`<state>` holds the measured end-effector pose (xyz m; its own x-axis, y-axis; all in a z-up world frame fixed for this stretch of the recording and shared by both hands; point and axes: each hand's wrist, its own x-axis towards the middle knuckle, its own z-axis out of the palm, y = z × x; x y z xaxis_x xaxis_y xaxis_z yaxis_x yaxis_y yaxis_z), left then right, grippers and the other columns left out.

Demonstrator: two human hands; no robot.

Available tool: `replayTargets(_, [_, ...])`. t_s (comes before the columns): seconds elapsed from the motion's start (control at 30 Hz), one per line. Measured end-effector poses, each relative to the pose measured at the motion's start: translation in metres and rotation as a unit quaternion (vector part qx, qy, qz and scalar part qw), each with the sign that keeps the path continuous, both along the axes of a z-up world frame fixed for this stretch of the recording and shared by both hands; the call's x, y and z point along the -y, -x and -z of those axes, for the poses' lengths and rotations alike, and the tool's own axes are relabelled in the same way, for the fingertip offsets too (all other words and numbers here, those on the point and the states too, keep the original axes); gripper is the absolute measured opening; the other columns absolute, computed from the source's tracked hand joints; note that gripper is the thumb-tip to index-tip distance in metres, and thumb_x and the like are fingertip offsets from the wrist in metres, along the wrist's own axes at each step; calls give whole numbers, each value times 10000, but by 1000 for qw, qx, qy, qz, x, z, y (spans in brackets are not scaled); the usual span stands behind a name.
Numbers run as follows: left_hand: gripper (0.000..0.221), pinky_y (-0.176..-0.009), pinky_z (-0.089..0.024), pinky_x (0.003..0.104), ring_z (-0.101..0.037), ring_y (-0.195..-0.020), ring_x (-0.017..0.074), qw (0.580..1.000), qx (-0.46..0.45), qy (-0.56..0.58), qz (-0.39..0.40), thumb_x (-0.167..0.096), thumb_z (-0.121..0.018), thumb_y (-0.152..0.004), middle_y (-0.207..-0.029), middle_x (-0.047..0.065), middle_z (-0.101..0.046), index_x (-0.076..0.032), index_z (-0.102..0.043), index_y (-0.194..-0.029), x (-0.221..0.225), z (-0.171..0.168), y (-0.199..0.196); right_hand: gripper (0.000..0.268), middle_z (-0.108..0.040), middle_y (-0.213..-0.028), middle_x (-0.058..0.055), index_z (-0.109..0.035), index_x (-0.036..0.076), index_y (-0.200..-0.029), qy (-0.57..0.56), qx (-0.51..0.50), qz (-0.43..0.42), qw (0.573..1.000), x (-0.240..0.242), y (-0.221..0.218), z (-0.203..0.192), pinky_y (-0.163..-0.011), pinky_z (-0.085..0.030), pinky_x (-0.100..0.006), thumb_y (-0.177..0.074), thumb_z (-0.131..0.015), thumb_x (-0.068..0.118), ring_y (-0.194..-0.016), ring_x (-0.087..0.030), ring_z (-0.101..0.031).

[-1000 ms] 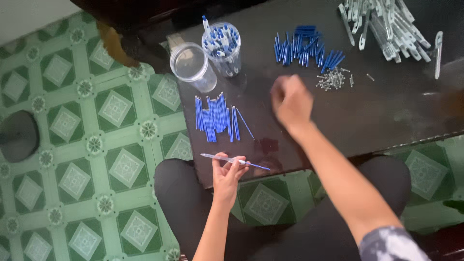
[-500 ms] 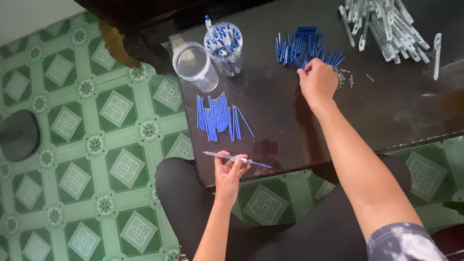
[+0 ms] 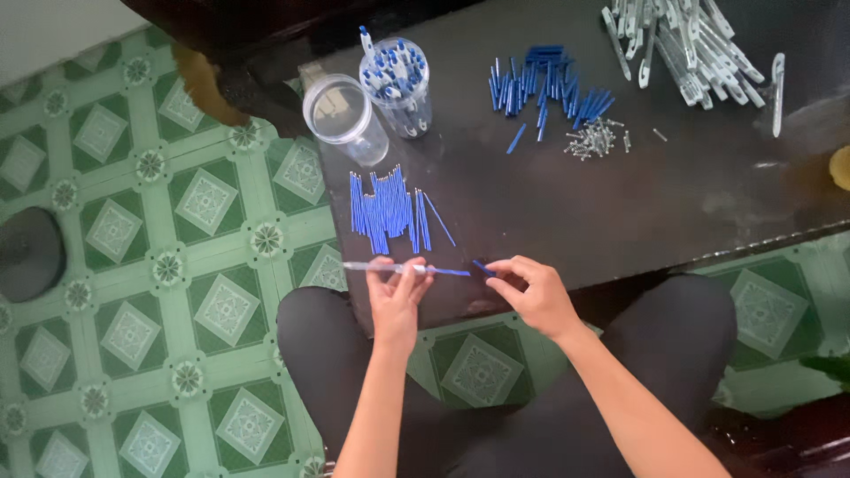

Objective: The person assembles ballpoint pens by inserting ink refills into pen barrels, attaching clips, and placing them into containers.

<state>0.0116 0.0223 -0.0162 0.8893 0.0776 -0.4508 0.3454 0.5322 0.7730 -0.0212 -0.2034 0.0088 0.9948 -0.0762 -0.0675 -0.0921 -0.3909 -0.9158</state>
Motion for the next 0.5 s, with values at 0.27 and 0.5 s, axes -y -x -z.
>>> replayTargets(0.27, [367, -816, -664, 311, -770, -895, 290, 998, 7, -43, 33, -29, -592, -1004, -1089, 211, -729, -222, -361, -1213, 3, -3, -12, 157, -763, -787, -50, -816, 138, -1007, -38, 29, -30, 998, 6, 5, 20, -636, -559, -296, -850, -819, 129, -674, -156, -687])
replayTargets(0.5, [354, -831, -655, 303, -769, -904, 270, 997, 17, -63, 45, -51, -591, -1013, -1080, 193, -736, -221, -363, -1224, 2, -10, -13, 132, -762, -779, -48, -825, 123, -1007, -48, 0, -32, 998, 8, 4, 10, -627, -544, -291, -878, -795, 116, -667, -149, -669])
